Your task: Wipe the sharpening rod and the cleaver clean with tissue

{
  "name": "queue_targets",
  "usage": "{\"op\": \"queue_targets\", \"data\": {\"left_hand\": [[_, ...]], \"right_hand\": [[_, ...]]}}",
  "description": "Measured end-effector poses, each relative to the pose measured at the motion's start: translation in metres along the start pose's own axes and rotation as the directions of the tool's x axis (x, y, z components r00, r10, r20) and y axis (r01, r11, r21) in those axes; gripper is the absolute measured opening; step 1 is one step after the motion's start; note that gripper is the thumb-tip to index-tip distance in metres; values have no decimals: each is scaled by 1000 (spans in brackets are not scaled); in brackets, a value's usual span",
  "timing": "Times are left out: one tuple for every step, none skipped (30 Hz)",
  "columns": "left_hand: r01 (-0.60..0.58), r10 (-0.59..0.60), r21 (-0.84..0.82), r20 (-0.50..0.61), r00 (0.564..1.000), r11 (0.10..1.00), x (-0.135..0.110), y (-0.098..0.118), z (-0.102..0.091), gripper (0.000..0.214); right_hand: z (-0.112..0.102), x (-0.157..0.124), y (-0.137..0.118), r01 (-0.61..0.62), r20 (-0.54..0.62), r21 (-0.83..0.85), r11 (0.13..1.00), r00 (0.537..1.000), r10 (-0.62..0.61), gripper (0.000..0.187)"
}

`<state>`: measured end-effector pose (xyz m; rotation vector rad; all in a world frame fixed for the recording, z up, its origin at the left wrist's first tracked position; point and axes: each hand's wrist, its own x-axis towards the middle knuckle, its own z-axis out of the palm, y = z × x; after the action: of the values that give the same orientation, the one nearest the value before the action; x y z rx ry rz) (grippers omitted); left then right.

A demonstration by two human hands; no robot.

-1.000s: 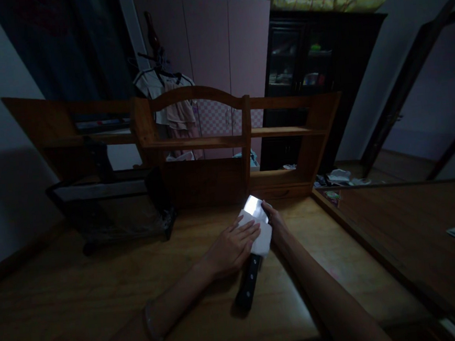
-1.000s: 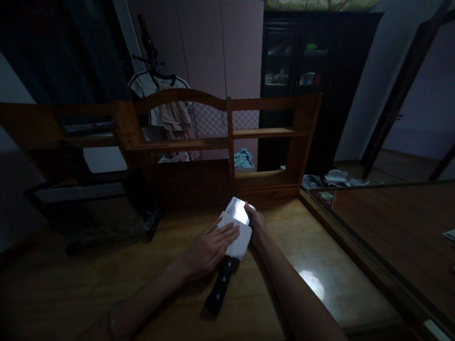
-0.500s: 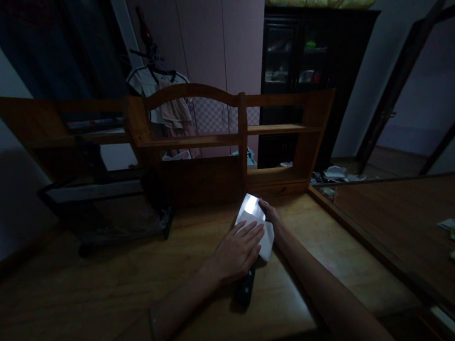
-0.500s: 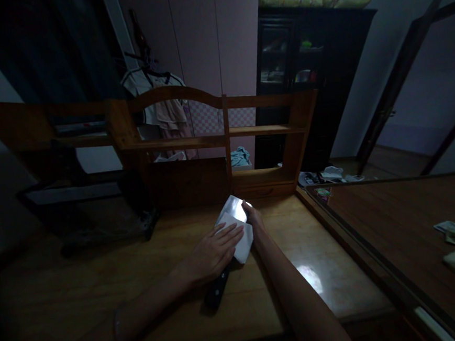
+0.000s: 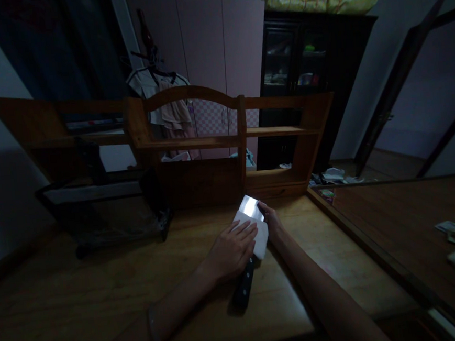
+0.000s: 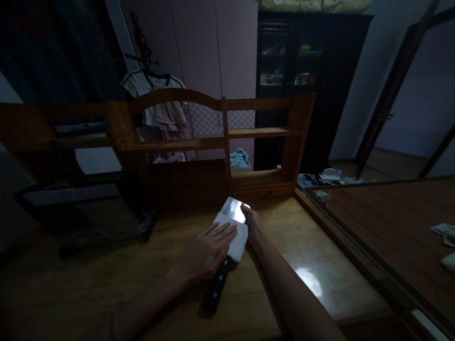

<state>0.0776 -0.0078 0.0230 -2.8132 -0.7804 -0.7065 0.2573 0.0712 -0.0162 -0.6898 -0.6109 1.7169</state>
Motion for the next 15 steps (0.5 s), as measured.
{"op": "queue_targets", "data": {"left_hand": [[14, -14, 10, -21, 1000, 1000, -1, -2, 0, 40], [29, -28, 19, -42, 999, 999, -2, -4, 1, 39], [40, -39, 28, -63, 997, 999, -3, -6, 1, 38], [47, -44, 33, -85, 995, 998, -5, -8, 2, 37], [47, -43, 35, -105, 994, 998, -7, -11, 3, 36], [43, -38, 35, -122, 992, 998, -9, -13, 4, 35], [37, -32, 34, -140, 990, 999, -11, -15, 5, 34], [30, -24, 33, -156, 987, 999, -13, -17, 6, 33], [22, -16, 32, -169, 986, 999, -14, -18, 6, 32], [15, -9, 32, -174, 985, 999, -15, -18, 6, 32], [8, -2, 32, -172, 985, 999, -15, -18, 6, 31], [1, 4, 31, -164, 987, 1000, -15, -17, 5, 31], [-4, 8, 28, -151, 989, 1000, -14, -16, 4, 31], [-8, 11, 20, -135, 991, 1000, -13, -14, 3, 31], [-13, 14, 6, -119, 993, 1000, -12, -12, 1, 31]], "right_hand": [[2, -1, 1, -1, -9, 4, 1000, 1000, 1, 24], [3, -2, 1, 17, -20, 9, 1000, 1000, -17, 23], [4, -3, 2, 48, -33, 15, 999, 998, -48, 23], [5, -3, 2, 80, -46, 19, 997, 996, -79, 22], [6, -3, 3, 103, -58, 20, 994, 993, -102, 20], [6, -2, 3, 117, -64, 19, 993, 991, -116, 20], [6, -2, 3, 128, -66, 18, 992, 990, -126, 19], [5, -1, 3, 131, -65, 16, 991, 989, -130, 19], [4, 0, 3, 132, -63, 12, 991, 989, -131, 19], [4, 1, 3, 132, -60, 7, 991, 990, -131, 19], [3, 2, 3, 131, -60, 4, 991, 990, -131, 19], [2, 2, 4, 130, -63, 1, 991, 989, -130, 19], [0, 3, 4, 132, -68, 0, 991, 989, -132, 19], [-1, 3, 5, 135, -73, -1, 991, 988, -135, 19], [-2, 4, 5, 139, -75, -4, 990, 987, -139, 19]]}}
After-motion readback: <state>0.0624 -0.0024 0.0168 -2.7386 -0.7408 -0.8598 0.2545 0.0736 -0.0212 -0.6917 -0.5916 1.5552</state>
